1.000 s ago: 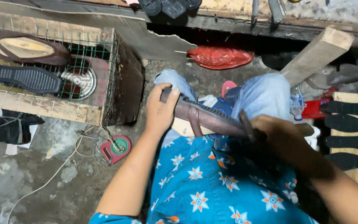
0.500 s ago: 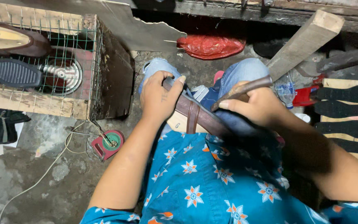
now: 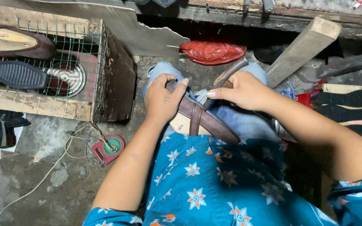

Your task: The person uses a curved metal tool to scrape and smooth the sole and edges of a brown shoe. They then attach a black rubber sole to a pink shoe insole and press it into place.

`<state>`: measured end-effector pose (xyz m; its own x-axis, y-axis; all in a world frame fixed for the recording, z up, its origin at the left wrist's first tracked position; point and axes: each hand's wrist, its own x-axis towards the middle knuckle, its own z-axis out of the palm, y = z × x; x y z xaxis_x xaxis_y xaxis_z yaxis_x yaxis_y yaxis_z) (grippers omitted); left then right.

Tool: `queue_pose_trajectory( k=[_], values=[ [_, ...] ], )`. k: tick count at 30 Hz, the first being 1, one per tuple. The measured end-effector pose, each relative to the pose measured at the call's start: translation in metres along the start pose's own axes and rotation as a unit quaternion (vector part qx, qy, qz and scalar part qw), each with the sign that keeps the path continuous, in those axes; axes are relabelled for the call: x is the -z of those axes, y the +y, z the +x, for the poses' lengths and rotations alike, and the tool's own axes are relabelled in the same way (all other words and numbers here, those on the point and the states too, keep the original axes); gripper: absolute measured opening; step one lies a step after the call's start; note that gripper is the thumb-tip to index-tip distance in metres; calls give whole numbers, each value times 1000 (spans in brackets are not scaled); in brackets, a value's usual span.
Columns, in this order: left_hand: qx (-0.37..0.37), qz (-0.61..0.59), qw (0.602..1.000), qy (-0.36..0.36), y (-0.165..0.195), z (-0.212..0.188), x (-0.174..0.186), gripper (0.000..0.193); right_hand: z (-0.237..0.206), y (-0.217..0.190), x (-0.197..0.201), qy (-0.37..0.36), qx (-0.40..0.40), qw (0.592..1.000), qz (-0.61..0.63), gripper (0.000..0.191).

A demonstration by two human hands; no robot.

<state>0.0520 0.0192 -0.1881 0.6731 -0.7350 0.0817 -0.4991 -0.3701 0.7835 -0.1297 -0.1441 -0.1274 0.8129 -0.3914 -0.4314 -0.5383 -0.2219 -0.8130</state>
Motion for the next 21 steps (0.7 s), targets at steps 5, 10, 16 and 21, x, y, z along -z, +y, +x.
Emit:
queue_pose_trajectory(
  k=[5, 10, 16, 21],
  values=[
    [0, -8, 1000, -1, -4, 3, -1, 44, 2, 4, 0, 11, -21, 1000, -2, 32],
    [8, -8, 1000, 14, -9, 0, -6, 43, 6, 4, -7, 10, 74, 997, -22, 30],
    [-6, 1, 1000, 20, 1, 0, -7, 44, 14, -14, -14, 33, -1, 989, -142, 33],
    [26, -22, 999, -13, 1, 1, 8, 55, 5, -14, 4, 5, 65, 992, -111, 31]
  ],
)
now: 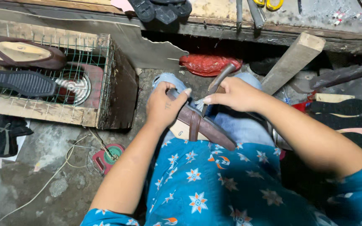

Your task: The person uses a curved metal tool to scrape and smooth the sole and edges of a brown shoe. They then attach a black rubber sole to a pink shoe insole and press it into place.

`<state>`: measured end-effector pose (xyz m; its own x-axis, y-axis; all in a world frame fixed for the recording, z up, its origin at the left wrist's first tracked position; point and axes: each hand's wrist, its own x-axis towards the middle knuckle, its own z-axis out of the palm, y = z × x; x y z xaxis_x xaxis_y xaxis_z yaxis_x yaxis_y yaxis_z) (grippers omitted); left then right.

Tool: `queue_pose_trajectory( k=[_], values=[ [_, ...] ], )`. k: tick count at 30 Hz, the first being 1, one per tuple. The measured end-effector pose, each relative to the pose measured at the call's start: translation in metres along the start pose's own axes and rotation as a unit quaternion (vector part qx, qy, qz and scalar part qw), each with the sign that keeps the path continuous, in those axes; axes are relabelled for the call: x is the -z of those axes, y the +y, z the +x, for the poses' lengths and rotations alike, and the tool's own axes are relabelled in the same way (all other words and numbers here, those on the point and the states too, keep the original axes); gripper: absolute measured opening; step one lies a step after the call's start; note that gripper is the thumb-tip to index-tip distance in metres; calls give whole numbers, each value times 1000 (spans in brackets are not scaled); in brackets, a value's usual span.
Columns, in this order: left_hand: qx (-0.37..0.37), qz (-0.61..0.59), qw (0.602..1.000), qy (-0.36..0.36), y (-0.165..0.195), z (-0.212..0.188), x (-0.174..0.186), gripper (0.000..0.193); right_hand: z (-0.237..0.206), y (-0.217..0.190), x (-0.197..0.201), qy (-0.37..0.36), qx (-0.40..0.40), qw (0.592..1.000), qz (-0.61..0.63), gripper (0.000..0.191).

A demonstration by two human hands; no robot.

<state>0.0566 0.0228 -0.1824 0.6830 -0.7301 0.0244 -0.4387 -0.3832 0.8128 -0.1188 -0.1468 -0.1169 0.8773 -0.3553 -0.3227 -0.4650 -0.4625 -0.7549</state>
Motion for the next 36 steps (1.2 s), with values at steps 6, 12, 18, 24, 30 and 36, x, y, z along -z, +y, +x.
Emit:
queue_pose_trajectory(
  k=[6, 12, 18, 24, 30, 36],
  values=[
    [11, -164, 979, 122, -20, 26, 0, 34, -17, 12, 36, 173, 161, 970, -59, 31],
    [45, -111, 981, 153, -24, 49, -29, 37, -55, 25, 68, 280, 162, 921, -215, 36],
    [9, -96, 984, 151, -31, 45, -33, 33, -69, 56, 49, 301, 24, 935, -187, 43],
    [-25, -158, 970, 185, -32, 42, -37, 30, -73, 57, 40, 294, -20, 950, -98, 48],
    [-37, -213, 957, 194, -36, 52, -44, 26, -90, 49, 32, 287, 70, 940, 174, 45],
    [74, -137, 979, 131, -32, 59, -46, 28, -89, 58, 39, 253, -90, 953, 143, 60]
  ],
)
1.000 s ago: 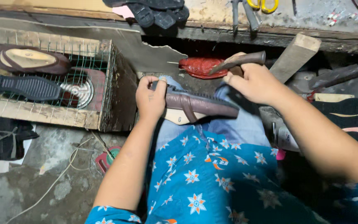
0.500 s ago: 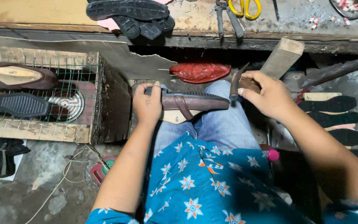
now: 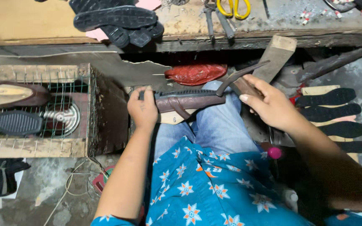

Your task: The person uses a curved metal tool to scrape and smooth the sole and edges of a brown shoe. They then attach a black rubber sole to a pink shoe insole and press it into place.

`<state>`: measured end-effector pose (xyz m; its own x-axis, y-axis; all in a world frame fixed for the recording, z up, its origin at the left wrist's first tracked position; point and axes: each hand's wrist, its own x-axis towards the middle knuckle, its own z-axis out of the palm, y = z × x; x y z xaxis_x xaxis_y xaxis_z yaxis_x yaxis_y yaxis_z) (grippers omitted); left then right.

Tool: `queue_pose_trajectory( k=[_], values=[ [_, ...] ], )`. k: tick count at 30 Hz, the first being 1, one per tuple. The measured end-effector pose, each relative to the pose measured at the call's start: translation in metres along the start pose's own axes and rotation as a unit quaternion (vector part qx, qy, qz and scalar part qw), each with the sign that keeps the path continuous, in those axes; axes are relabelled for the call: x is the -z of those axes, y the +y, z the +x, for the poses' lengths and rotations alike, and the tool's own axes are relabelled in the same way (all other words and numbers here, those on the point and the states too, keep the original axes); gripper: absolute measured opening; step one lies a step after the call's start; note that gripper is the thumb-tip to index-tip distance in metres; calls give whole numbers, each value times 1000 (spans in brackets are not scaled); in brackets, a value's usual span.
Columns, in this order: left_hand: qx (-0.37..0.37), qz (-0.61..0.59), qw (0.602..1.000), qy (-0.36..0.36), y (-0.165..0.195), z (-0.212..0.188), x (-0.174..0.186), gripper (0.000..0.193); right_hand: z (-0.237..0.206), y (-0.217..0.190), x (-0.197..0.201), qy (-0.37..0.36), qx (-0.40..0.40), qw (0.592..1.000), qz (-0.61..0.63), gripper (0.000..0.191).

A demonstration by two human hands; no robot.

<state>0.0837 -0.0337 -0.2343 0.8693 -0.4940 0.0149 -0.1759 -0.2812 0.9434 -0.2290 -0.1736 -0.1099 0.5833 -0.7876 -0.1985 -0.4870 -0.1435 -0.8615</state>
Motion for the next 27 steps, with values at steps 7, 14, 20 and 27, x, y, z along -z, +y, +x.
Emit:
queue_pose_trajectory(
  k=[7, 14, 20, 27],
  values=[
    [-43, 1, 999, 18, -4, -3, -9, 26, 2, -6, 9, 166, 119, 974, 96, 65],
    [-106, 11, 993, 46, -5, -3, -6, 23, 12, 10, -19, 21, 209, 948, -241, 60],
    [-210, -47, 976, 37, 9, -5, 1, 21, 0, 16, -4, -42, 244, 952, -178, 70],
    [-119, -104, 979, -124, 22, -25, 21, 31, -37, 37, -12, -22, 22, 999, -29, 68]
  ],
)
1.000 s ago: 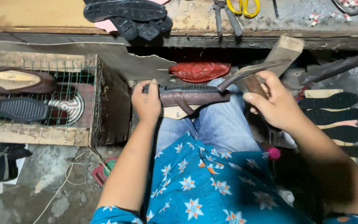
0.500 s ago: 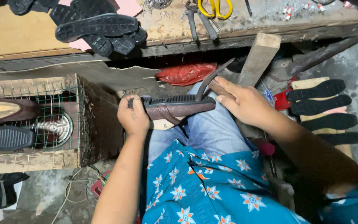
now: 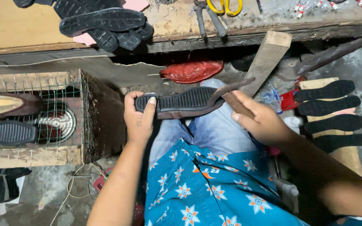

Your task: The person uses a curved metal tool to scrape and smooth the sole and edges of a brown shoe. They then attach a black rubber sole to a pink shoe insole and press it into place.

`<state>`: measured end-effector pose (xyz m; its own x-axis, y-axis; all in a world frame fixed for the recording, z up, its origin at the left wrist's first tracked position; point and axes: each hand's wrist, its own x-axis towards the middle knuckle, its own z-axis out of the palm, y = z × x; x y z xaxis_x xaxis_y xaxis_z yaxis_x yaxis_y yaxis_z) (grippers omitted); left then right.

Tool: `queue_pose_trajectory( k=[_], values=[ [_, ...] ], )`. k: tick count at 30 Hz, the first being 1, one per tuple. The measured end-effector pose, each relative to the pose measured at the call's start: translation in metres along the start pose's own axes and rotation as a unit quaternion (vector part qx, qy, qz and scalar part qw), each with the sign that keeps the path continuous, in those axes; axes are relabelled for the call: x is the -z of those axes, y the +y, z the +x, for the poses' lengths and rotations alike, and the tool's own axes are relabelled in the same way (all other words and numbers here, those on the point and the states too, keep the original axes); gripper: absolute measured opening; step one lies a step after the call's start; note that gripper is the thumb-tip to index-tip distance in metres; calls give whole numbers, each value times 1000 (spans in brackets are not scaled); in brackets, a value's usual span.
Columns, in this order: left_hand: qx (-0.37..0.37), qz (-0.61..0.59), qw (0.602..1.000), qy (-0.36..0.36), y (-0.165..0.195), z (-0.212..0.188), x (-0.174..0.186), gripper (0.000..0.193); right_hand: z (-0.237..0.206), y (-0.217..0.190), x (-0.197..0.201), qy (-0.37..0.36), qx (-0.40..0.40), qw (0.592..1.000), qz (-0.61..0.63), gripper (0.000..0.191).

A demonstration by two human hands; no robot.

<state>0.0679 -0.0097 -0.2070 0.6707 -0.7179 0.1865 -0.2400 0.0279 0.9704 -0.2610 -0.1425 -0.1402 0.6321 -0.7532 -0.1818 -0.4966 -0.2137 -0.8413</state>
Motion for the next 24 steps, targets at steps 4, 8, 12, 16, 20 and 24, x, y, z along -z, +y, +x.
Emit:
queue_pose_trajectory(
  k=[4, 8, 12, 16, 20, 24],
  values=[
    [-55, 22, 998, 13, 2, -4, -2, 23, -16, 12, -9, 150, -32, 982, 106, 34],
    [-88, 75, 992, 41, 1, -8, -3, 22, -5, 6, -21, 145, 46, 987, -53, 30],
    [-106, 84, 990, 50, 0, -15, -4, 23, 5, -35, -1, 18, 66, 984, -166, 42],
    [-78, 81, 992, 59, -1, -18, -6, 23, -2, -90, -14, 97, 98, 989, 57, 26],
    [-77, 90, 991, 61, 0, -15, -5, 22, 24, -107, -49, -35, 143, 978, -150, 47],
    [-93, 92, 990, 61, 3, -17, -2, 20, 28, -90, -42, -42, 70, 982, -171, 39]
  ],
)
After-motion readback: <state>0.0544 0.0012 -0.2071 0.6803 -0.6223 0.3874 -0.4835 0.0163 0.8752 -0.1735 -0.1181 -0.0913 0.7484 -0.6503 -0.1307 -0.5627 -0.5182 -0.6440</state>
